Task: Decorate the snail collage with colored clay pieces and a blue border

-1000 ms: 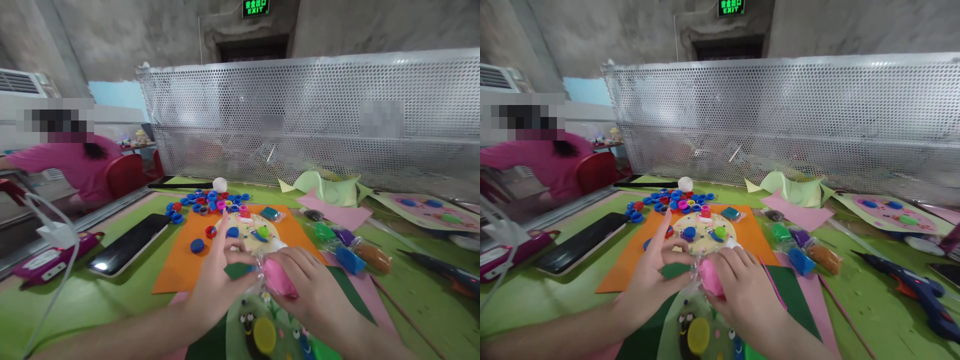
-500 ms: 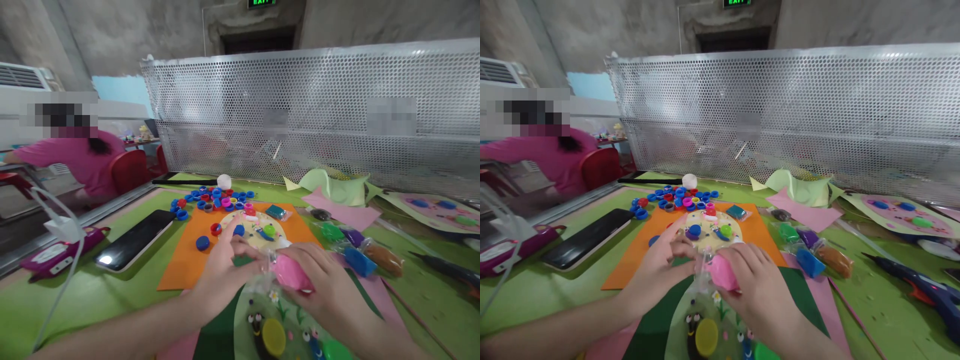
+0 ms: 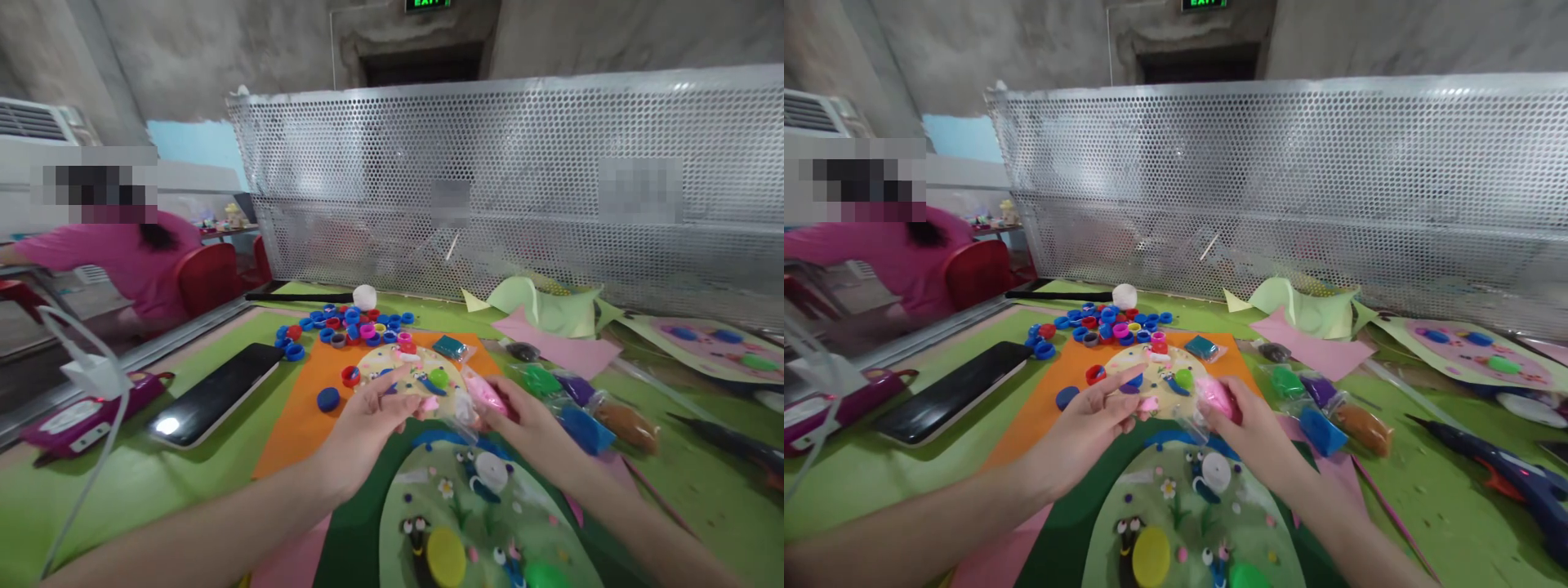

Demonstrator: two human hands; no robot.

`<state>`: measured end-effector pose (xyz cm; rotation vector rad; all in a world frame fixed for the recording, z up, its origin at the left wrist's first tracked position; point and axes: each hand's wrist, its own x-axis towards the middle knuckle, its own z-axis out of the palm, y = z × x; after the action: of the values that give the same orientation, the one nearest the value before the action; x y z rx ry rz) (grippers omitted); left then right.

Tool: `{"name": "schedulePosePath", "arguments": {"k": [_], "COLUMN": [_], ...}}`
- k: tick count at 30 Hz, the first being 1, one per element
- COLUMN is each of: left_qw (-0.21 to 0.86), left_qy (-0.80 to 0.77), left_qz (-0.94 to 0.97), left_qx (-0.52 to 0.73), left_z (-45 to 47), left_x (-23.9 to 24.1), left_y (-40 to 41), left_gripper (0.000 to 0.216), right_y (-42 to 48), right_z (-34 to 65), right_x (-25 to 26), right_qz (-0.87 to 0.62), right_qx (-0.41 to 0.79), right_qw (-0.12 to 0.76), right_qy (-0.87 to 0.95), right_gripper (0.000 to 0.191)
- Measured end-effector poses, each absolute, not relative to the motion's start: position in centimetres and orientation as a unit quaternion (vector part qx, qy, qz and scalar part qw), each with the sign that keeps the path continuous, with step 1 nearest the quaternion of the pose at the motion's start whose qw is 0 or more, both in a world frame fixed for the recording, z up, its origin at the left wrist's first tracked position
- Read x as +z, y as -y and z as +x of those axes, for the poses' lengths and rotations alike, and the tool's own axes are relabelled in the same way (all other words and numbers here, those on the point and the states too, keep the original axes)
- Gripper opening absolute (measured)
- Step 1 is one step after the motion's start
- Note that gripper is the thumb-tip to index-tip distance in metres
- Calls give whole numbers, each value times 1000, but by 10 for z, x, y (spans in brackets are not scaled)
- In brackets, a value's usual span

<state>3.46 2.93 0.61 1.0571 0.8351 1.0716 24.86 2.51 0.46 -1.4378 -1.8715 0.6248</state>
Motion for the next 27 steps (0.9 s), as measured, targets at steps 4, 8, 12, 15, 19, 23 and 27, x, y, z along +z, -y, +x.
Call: {"name": "schedulePosePath", "arguments": {"k": [4, 8, 12, 15, 19, 23, 27], "left_qw": [650, 632, 598, 495, 340, 295, 310], "left_qy": [-384, -388, -376, -350, -319, -341, -368], "left_qz": [461, 468, 518, 624, 719, 754, 755], "left_qx": [466, 480, 483, 494, 515, 478, 446], "left_z": [35, 35, 32, 30, 29, 27, 26], "left_x": [5, 6, 10, 12, 14, 14, 13], "left_y": [-31, -30, -24, -18, -13, -14, -13], "left_gripper": [66, 58, 53, 54, 56, 62, 70], "right_y": [-37, -34, -14, -1, 3, 3, 4], "right_z": [254, 252, 240, 231, 227, 230, 230], "right_x": [-1, 2, 15, 23, 23, 19, 17], "right_qz": [-552, -562, -534, -490, -459, -452, -431], "right_qx": [223, 185, 158, 90, 31, -4, -28], "right_qw": [332, 321, 301, 268, 262, 271, 274], "right_qy": [732, 740, 774, 824, 848, 850, 859], "right_gripper": [28, 33, 39, 34, 37, 38, 42]}}
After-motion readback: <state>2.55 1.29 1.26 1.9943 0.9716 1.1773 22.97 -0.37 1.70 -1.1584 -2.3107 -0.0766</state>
